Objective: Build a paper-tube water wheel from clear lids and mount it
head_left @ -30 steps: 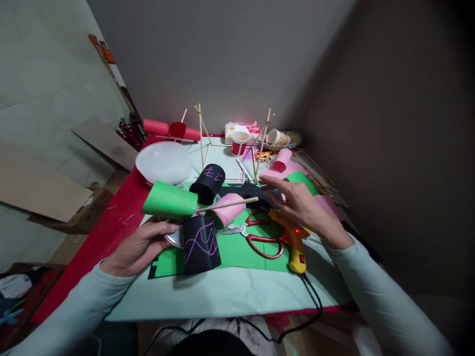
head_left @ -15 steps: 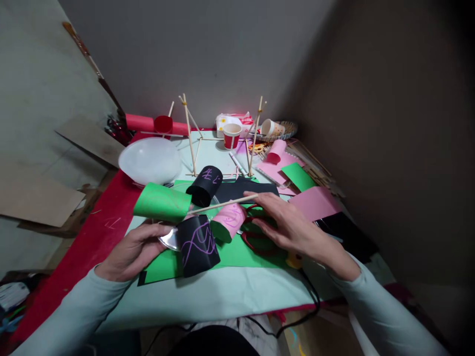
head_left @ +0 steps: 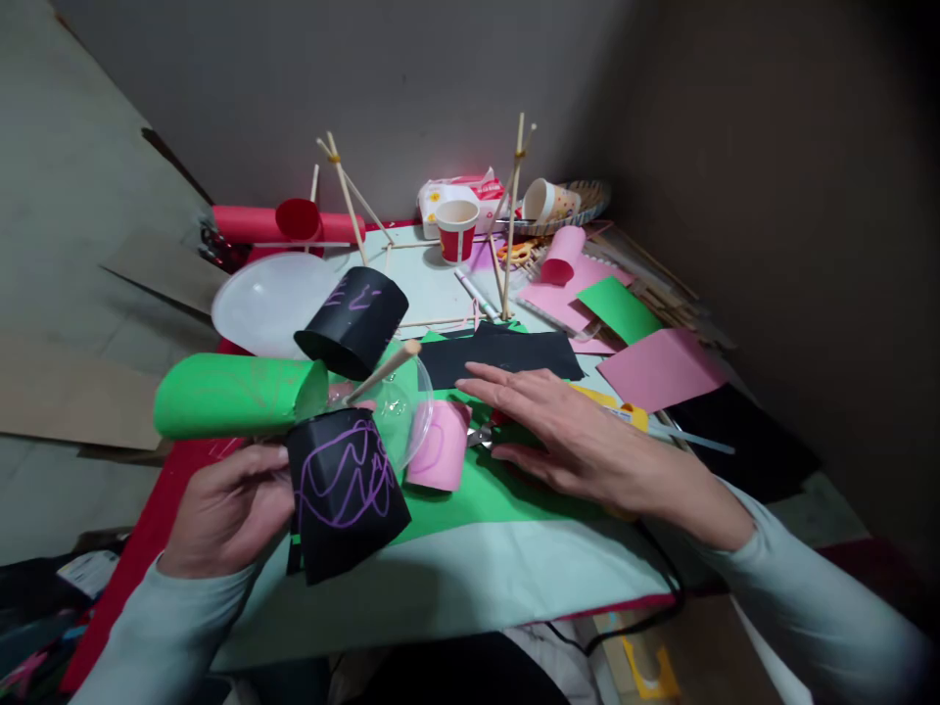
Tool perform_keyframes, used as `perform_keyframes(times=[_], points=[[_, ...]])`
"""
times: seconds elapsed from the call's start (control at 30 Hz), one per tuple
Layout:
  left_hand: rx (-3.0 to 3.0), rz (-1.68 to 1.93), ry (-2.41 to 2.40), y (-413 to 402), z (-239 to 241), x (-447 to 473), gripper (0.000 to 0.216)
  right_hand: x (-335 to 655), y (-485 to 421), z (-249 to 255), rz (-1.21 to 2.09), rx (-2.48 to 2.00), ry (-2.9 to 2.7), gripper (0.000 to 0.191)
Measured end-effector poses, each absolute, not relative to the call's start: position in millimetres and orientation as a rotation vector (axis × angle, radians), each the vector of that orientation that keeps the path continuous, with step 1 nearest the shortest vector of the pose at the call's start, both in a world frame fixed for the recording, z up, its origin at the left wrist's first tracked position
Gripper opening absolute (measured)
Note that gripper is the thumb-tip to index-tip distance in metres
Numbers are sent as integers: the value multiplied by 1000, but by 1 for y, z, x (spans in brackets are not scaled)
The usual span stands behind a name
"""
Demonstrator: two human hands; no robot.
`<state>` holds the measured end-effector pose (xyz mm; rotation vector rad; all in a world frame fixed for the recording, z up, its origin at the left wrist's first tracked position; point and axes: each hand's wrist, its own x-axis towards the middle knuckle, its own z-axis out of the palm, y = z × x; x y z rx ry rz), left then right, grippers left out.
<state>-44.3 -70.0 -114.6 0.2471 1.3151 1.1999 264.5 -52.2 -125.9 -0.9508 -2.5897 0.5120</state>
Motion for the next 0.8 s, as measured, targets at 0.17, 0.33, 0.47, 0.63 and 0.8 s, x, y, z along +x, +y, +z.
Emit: perform_keyframes(times=[0.17,0.33,0.47,0.63,0.8], points=[[196,1255,1515,-68,-108,-43,69,253,-45,-124,594,-902,-2575,65],[201,1186,1586,-65,-104,-44,56,228,-37,-126,683,-841,-2523,72],[194,1184,1544,-65,-109,-50,36,211,-30,-130,807,-870,-2446,84],[150,1249,1524,-61,-113,-53,10,196,-16,-133,1085,-953,-2335,90],[67,1264,1537,-60,-106,-46,24,180,-8,-135,1225,-963,-2221,91]])
